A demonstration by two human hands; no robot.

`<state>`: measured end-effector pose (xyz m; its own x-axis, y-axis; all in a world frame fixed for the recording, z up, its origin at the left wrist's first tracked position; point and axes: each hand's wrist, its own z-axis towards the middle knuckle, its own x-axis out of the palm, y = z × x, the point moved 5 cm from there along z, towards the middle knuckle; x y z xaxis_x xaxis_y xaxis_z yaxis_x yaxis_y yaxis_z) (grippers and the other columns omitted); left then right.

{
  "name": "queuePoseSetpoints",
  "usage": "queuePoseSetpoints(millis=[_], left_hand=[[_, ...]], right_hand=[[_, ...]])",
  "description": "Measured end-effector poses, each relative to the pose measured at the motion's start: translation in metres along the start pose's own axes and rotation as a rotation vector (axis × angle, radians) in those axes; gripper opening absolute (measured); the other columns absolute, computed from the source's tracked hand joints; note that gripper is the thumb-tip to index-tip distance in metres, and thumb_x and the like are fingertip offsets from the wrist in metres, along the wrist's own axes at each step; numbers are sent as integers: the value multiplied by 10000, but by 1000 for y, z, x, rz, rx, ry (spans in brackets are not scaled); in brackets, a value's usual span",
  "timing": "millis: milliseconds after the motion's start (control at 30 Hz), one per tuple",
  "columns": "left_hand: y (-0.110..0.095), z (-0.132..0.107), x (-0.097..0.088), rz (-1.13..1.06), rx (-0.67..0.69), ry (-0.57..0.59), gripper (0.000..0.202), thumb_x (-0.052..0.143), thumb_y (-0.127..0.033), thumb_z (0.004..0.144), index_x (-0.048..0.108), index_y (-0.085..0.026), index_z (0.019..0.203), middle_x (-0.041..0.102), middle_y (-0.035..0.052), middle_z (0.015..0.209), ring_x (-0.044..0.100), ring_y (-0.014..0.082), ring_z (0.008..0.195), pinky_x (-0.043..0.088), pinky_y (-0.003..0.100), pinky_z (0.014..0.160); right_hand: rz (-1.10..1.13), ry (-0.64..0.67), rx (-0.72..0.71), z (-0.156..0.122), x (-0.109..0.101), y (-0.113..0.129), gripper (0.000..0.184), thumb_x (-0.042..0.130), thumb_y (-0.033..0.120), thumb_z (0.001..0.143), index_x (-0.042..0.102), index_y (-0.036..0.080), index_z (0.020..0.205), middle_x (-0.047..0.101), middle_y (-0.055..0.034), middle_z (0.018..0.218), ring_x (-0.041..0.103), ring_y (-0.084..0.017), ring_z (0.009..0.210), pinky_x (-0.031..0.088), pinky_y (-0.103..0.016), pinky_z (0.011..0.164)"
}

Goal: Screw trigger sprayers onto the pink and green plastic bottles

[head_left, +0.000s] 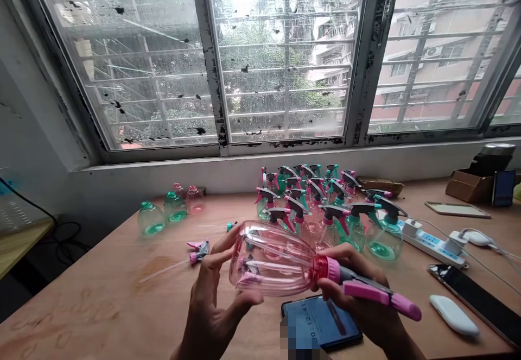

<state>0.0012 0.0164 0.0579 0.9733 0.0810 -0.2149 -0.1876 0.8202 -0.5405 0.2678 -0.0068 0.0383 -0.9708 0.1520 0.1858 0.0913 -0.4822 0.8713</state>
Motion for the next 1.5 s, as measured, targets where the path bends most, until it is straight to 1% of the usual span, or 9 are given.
queuePoseSetpoints(millis=[133,267,400,533,767,867,1000,1267,1500], left_hand=[[-10,8,-3,72,143,-21,498,825,-354,1089,669,-424,1557,368,-31,1911,414,253,1749,503,408,1360],[-9,4,-2,30,181,56,676,859,-294,1060,596,-470,1657,470,-7,1860,476,290,1715,509,462,1359],[15,-9,5,-221,-187,168,1194,980,-638,845,351,-393,1831,447,172,1859,533,500,1641,503,637,1321],[25,-11,8,-419,-447,222,945,828,-645,1011,435,-325,1809,622,206,1730,681,501,1511,625,596,1212],[10,-4,-2,-131,-209,301,1017,880,-267,1024,299,-523,1818,407,120,1879,544,418,1639,592,512,1208],[6,-5,5,-185,-216,330,1125,913,-309,1004,189,-523,1839,367,137,1894,501,443,1656,560,572,1221],[6,-3,14,-352,-268,325,1093,933,-455,978,272,-432,1849,473,181,1842,603,473,1590,583,582,1226],[4,-3,6,-50,-133,283,1154,859,-189,1003,143,-496,1855,276,117,1933,436,447,1708,586,592,1213],[0,-1,2,-138,-175,319,1155,1008,-297,898,340,-423,1831,347,160,1906,542,490,1640,609,596,1213]], right_hand=[[213,81,143,2,4,-12,400,1051,524,835,809,225,944,836,-10,659,738,-195,547,578,-280,545],[359,155,180,3,6,-20,384,1015,524,884,780,234,972,843,-1,692,753,-200,542,603,-282,535],[-15,114,-112,3,-7,-12,277,1025,396,878,828,270,1025,840,7,744,719,-196,565,557,-271,533],[-198,132,-153,4,-9,-7,246,1027,378,853,846,271,981,807,13,752,698,-189,604,543,-274,576],[229,215,232,9,5,-15,430,1023,562,847,771,218,896,860,-34,713,799,-232,627,628,-313,620],[109,175,188,10,1,-11,380,1026,527,841,792,231,888,848,-11,736,776,-217,656,597,-294,635],[-144,85,41,10,-7,-1,279,1032,463,794,855,257,859,800,12,777,725,-212,722,559,-294,690],[118,169,222,11,1,-16,387,1033,529,833,801,221,858,824,-12,709,755,-211,647,587,-293,633],[-133,98,46,7,-6,-2,397,1018,590,821,830,242,859,811,-18,756,747,-237,689,591,-322,644]])
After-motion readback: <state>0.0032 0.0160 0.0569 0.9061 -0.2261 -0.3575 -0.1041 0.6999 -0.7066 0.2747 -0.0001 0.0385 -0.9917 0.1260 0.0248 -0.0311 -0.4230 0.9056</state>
